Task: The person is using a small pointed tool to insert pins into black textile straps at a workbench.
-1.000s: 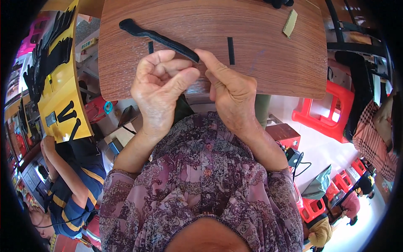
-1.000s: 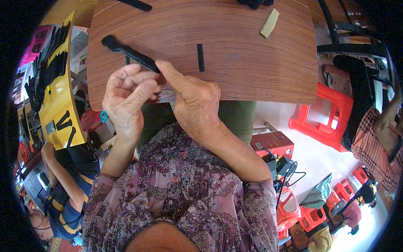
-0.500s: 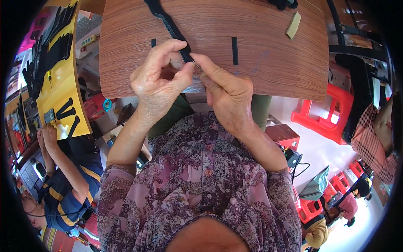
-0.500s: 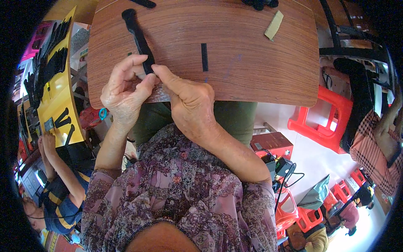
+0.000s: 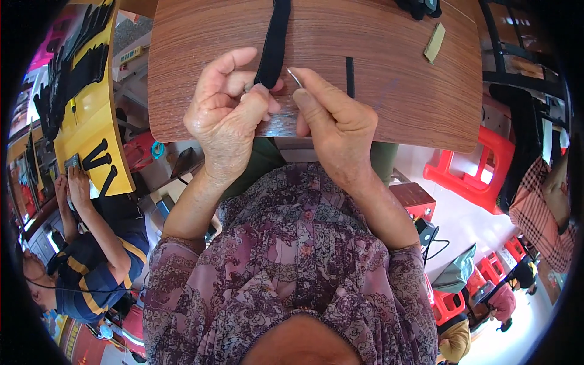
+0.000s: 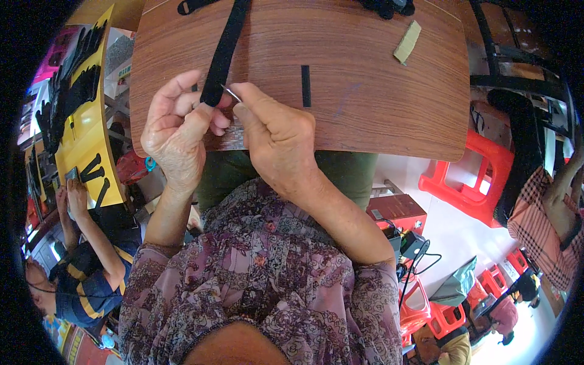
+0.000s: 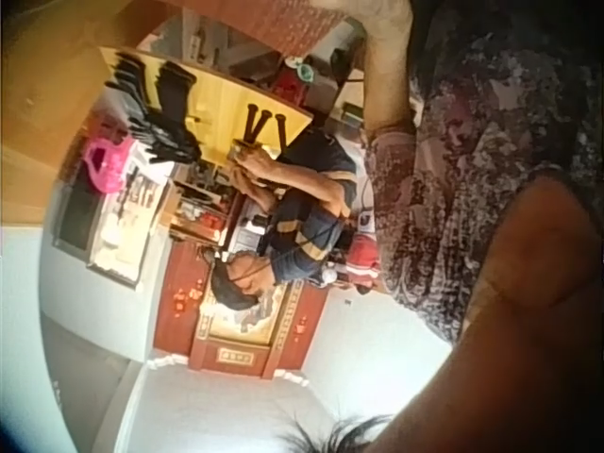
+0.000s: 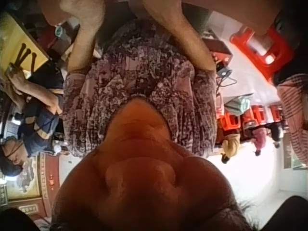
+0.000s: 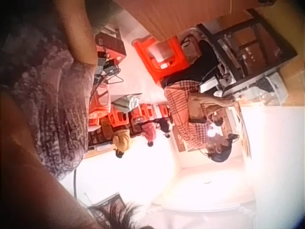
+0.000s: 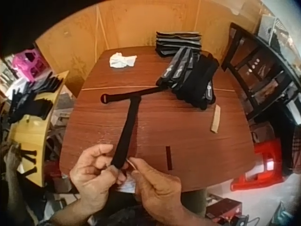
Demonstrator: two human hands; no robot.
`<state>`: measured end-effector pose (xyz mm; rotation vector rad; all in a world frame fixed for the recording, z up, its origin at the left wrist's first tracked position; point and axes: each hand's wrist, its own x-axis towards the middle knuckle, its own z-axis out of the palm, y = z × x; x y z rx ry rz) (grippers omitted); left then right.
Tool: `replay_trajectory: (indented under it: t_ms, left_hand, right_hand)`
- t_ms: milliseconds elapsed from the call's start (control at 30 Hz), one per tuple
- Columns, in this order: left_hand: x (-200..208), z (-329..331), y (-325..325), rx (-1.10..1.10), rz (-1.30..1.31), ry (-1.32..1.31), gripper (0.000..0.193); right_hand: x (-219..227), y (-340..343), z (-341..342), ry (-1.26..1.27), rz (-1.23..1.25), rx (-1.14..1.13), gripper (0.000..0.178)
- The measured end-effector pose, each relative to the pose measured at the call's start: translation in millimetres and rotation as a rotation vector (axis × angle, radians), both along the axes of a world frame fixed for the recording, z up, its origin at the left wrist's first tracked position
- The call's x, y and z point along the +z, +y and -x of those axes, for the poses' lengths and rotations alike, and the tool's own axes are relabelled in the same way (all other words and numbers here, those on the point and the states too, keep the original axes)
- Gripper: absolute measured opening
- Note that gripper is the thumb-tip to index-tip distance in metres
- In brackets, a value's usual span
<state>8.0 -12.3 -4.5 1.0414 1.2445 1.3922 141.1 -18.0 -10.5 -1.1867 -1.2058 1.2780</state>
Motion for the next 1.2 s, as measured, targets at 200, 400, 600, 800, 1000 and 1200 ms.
replay_trajectory:
  t_ms: [200,400,600,800,1000,1200]
  left_hand:
    - [-3,2,-9,0.045,-0.141,0.194,0.04]
    - [4,8,-13,-0.032,-0.305,0.6,0.047]
    - [-2,9,-5,-0.097,-0.569,0.783,0.051]
    - [-10,6,-8,-0.098,-0.488,0.648,0.055]
    - [-10,6,-5,-0.073,-0.363,0.536,0.058]
    - [-1,7,-7,-0.16,-0.211,0.389,0.053]
  right_hand:
    - [3,9,1,-0.261,-0.355,0.041,0.021]
    - [2,15,-2,-0.34,-0.545,0.116,0.018]
    - [-1,17,-6,-0.333,-0.474,0.214,0.014]
    - [-5,18,-6,-0.494,-0.687,0.076,0.017]
    - [-1,19,-1,-0.487,-0.642,0.0,0.016]
    - [-1,24,-4,-0.464,-0.559,0.069,0.014]
